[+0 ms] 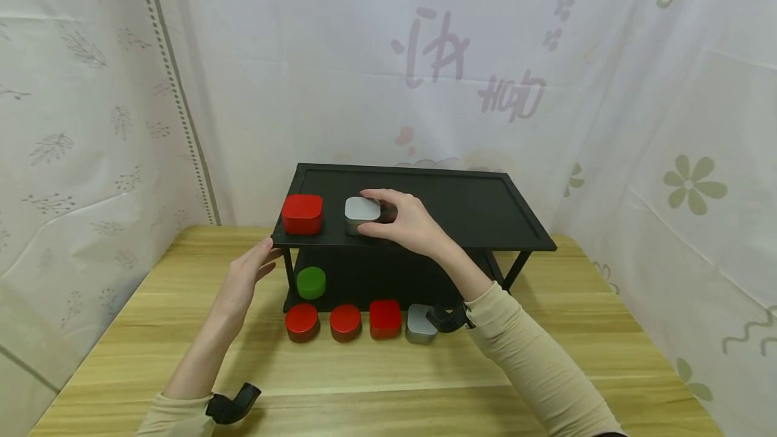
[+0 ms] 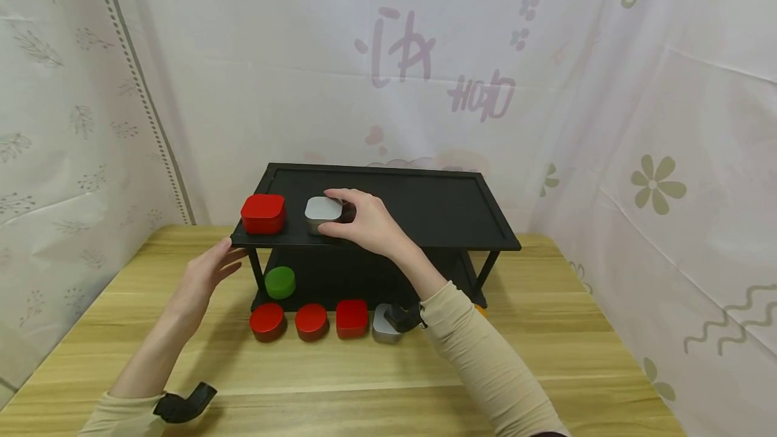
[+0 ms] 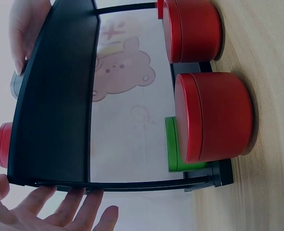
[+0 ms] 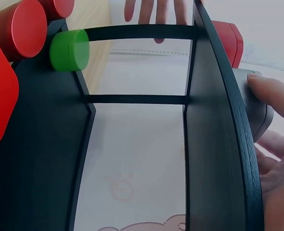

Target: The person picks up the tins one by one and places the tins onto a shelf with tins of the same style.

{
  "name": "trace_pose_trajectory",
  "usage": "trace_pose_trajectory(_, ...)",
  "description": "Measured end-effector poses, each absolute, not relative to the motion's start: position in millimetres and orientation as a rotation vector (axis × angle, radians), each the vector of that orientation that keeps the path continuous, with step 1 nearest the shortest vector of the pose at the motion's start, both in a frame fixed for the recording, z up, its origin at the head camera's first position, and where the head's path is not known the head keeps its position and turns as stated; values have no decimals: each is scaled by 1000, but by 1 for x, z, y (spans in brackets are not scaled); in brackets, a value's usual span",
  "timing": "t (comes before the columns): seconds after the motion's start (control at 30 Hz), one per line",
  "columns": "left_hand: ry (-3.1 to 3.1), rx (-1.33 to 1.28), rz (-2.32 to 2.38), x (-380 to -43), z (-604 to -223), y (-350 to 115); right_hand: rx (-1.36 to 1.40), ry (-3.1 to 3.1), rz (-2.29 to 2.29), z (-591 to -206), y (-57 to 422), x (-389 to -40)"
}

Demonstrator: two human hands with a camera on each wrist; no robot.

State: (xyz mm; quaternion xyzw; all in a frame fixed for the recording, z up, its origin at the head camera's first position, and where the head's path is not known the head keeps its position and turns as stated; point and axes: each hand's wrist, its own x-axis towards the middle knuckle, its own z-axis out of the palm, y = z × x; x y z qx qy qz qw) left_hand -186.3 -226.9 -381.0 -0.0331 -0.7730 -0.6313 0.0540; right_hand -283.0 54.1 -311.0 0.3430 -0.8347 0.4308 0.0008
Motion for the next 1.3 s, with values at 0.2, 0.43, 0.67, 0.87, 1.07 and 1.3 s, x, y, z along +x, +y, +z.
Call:
trace_pose_trajectory(0.2,-2348,-98,-1918,-186,-381,-227,1085,-2626,1306,-311,55,-283)
trace_pose_trajectory(0.43,-2354,-110,-1908,-187,-381,-224,1075,-2637,1356,-310,61,-279)
trace_pose_trajectory(0.67,-2380,-99,-1882,-187,-380,-224,1043,-2597,1349,-310,71,-270)
trace_pose_trajectory(0.87,-2382,-106,-1880,-185,-379,-226,1007,-2548,1428,-301,75,-246)
trace_pose_trajectory(1.07,-2400,-84,-1871,-183,-379,-227,1038,-2473,1457,-293,84,-223)
trace_pose_trajectory(1.3,-2378,-126,-1850,-187,-380,-227,1039,-2403,1447,-295,101,-208)
